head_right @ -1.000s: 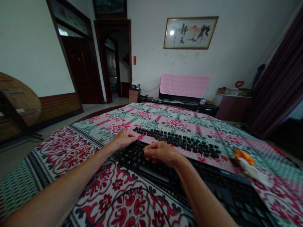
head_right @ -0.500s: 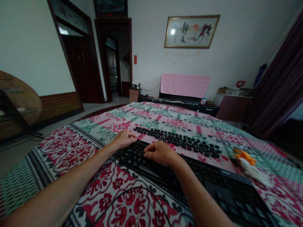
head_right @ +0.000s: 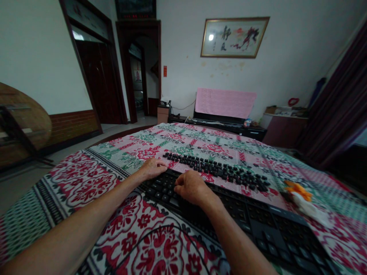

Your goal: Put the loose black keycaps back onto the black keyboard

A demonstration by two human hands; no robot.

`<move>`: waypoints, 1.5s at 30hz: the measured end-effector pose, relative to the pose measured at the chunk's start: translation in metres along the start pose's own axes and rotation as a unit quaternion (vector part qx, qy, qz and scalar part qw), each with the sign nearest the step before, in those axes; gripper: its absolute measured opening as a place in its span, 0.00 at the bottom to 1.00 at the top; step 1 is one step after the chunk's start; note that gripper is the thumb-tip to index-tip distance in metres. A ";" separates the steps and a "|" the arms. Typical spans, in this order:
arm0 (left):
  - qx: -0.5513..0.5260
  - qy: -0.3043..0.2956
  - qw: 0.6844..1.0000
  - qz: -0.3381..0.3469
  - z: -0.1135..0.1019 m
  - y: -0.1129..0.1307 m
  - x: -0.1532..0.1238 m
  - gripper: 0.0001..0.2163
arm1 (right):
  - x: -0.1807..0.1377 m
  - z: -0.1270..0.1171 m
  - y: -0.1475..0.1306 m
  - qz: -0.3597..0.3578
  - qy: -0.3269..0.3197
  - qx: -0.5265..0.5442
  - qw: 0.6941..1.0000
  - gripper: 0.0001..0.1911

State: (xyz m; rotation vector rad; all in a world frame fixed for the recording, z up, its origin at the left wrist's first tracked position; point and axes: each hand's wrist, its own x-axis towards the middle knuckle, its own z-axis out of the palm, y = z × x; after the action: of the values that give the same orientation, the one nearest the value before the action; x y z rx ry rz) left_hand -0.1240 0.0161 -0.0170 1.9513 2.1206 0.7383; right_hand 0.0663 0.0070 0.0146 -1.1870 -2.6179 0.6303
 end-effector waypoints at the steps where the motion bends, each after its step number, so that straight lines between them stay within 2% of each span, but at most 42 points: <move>1: 0.001 0.000 1.000 -0.001 0.000 0.000 0.000 0.12 | 0.000 0.000 -0.001 0.004 0.005 -0.002 1.000 0.09; 14: 0.009 0.002 1.000 -0.016 0.003 0.000 0.002 0.11 | 0.005 0.002 0.004 0.035 -0.003 0.030 0.999 0.08; 21: 0.012 0.004 1.000 0.002 0.003 -0.001 0.002 0.11 | 0.005 -0.001 0.002 0.058 -0.013 0.069 0.996 0.08; 36: 0.006 0.001 1.000 0.007 0.006 -0.004 0.004 0.11 | 0.008 0.004 0.006 0.063 0.000 0.049 0.997 0.09; 45: 0.017 -0.015 1.000 0.001 0.005 -0.004 0.005 0.12 | 0.007 0.008 0.003 0.052 0.029 -0.013 0.998 0.07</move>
State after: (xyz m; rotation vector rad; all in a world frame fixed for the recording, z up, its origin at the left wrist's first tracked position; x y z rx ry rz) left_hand -0.1259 0.0223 -0.0218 1.9689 2.1271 0.6731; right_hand 0.0607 0.0109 0.0061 -1.3364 -2.5374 0.5713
